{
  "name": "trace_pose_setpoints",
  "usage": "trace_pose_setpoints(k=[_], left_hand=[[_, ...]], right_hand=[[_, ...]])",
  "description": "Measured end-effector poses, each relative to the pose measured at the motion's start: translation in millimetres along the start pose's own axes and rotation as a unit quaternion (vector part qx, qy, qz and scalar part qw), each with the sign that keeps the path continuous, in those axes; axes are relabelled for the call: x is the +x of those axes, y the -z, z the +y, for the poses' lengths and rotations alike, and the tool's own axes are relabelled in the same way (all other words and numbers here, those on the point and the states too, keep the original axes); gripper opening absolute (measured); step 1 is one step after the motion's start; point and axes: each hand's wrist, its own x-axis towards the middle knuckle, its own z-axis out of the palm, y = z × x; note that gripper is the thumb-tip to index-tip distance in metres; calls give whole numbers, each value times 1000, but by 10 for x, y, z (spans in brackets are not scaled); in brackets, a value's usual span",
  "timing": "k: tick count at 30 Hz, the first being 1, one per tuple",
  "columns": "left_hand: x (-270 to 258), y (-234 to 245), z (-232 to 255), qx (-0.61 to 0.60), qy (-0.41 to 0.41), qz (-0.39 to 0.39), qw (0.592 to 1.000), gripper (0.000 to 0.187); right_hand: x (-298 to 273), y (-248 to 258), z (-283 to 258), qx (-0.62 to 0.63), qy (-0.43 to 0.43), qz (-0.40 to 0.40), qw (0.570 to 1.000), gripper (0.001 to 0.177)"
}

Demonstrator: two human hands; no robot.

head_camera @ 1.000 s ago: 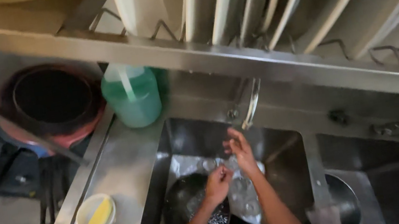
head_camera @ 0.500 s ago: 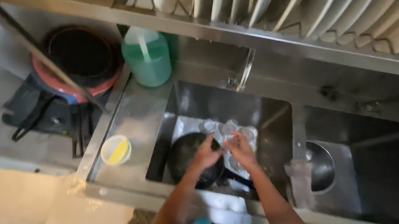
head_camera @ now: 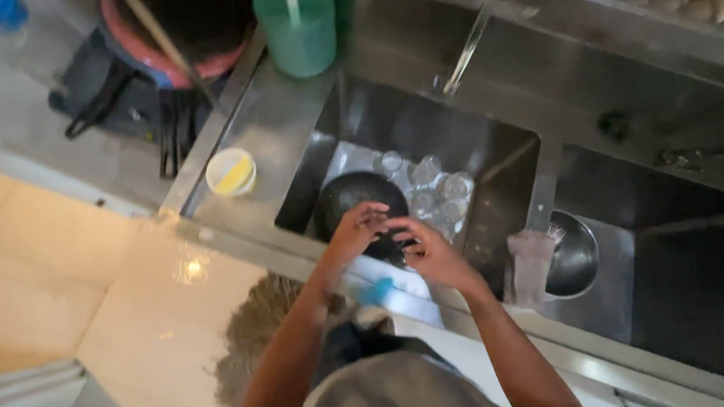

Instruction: Mopping the floor in a kitchen environment.

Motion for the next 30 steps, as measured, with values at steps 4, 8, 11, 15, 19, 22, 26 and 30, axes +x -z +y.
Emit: trace_pose_setpoints(k=[4,8,11,15,19,22,26,30], left_hand=[[-627,85,146,-235,-116,-174,949,43],[-829,163,300,-165,-81,-50,982,36],[-930,320,165,-196,-70,11,978,30],[-1190,451,221,-188,-97,47,976,28],[-1505,593,108,-132,-113,120,977,26],[-1695,763,-46,-254,-177,79,948,24],[-2275,678,240,-123,-201,171,957,28],[-2833,531,545,-116,-210,215,947,27]], right_hand=[[-233,-221,-166,-44,9,-42,998,50],[-185,-329,-100,-21,62,-60,996,49],[-146,-500,-307,-22,96,-89,991,50],[-98,-762,-635,-41,124,-138,982,57],[-98,-1109,-667,-47,140,-182,972,57],[-169,-1372,-980,-68,178,-238,952,57],[-256,-1668,-1129,-125,224,-263,930,56],[-322,-1959,-1132,-108,188,-294,931,45]])
